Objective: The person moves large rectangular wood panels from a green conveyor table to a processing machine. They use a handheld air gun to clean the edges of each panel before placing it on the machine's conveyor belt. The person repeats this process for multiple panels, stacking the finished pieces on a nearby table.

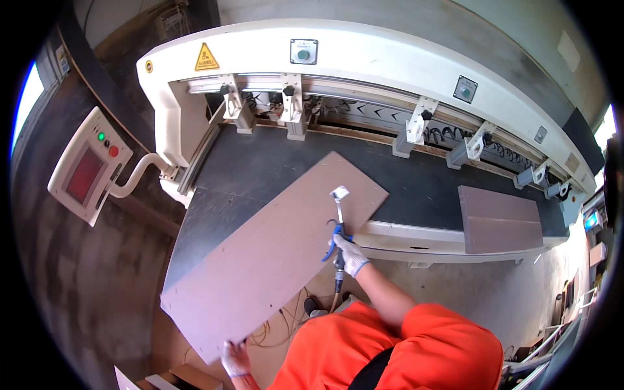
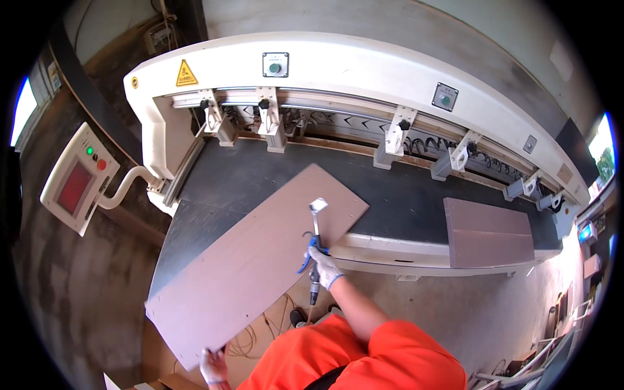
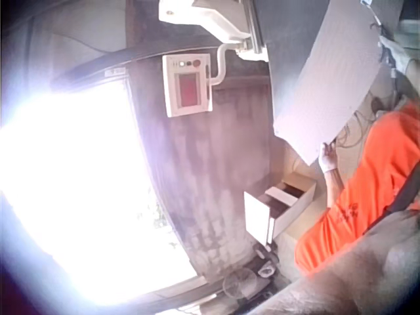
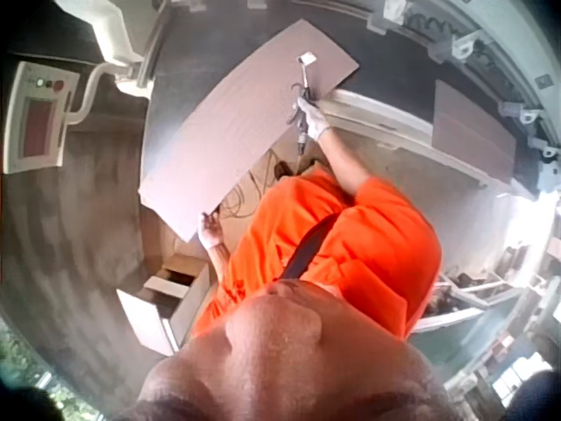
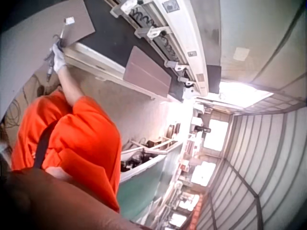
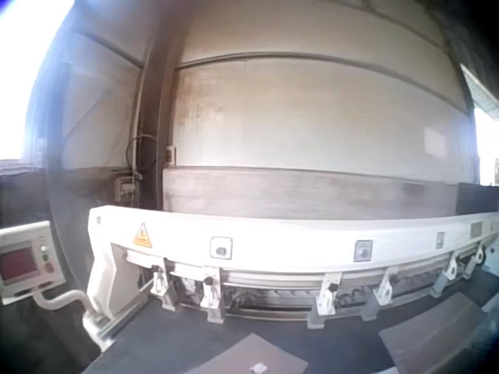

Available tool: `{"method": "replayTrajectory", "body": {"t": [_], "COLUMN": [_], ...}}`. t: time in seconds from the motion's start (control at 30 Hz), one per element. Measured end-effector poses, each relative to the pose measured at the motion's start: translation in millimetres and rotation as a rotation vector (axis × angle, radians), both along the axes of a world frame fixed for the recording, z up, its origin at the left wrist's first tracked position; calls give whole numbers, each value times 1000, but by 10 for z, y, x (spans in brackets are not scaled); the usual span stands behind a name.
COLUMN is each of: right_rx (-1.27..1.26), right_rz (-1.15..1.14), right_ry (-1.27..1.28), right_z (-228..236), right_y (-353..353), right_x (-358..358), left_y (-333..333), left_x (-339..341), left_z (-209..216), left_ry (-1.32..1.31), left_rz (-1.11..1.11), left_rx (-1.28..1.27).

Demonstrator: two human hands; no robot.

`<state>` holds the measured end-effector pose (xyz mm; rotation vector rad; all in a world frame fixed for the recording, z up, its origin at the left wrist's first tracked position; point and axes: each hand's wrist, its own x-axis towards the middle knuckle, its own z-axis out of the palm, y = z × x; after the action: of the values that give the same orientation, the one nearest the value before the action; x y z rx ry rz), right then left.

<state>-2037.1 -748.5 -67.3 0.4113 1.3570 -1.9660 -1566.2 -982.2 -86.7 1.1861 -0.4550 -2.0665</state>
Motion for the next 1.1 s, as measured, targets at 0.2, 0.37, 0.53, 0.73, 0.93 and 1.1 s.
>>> {"method": "replayTrajectory", "body": {"t": [0.2, 0.37, 0.53, 0.73, 0.93, 1.1], "right_rx": [-122, -63, 231, 328, 388, 351], "right_rz": [-121, -130, -487, -321, -323, -286], "right_ry": [-161, -102, 34, 54, 23, 21], "right_z": [41, -195, -258, -194, -152, -92], "right_y": [693, 1127, 1580, 1455, 984, 947], "right_x": [-249, -691, -1085, -1799, -2391, -2469], "left_y": [-1530, -1452, -257, -114, -461, -533], "left_x": [-1933, -3567, -4820, -5736, -6206, -6279], "left_z": [135, 28, 619, 424, 213, 194], "left_ry": [-58, -534, -971, -1155, -1172, -1149], "left_rz": [-353, -178, -1221, -1386, -1224, -1215], "left_rx": [-191, -942, -1838, -1752, -1845, -1831]}}
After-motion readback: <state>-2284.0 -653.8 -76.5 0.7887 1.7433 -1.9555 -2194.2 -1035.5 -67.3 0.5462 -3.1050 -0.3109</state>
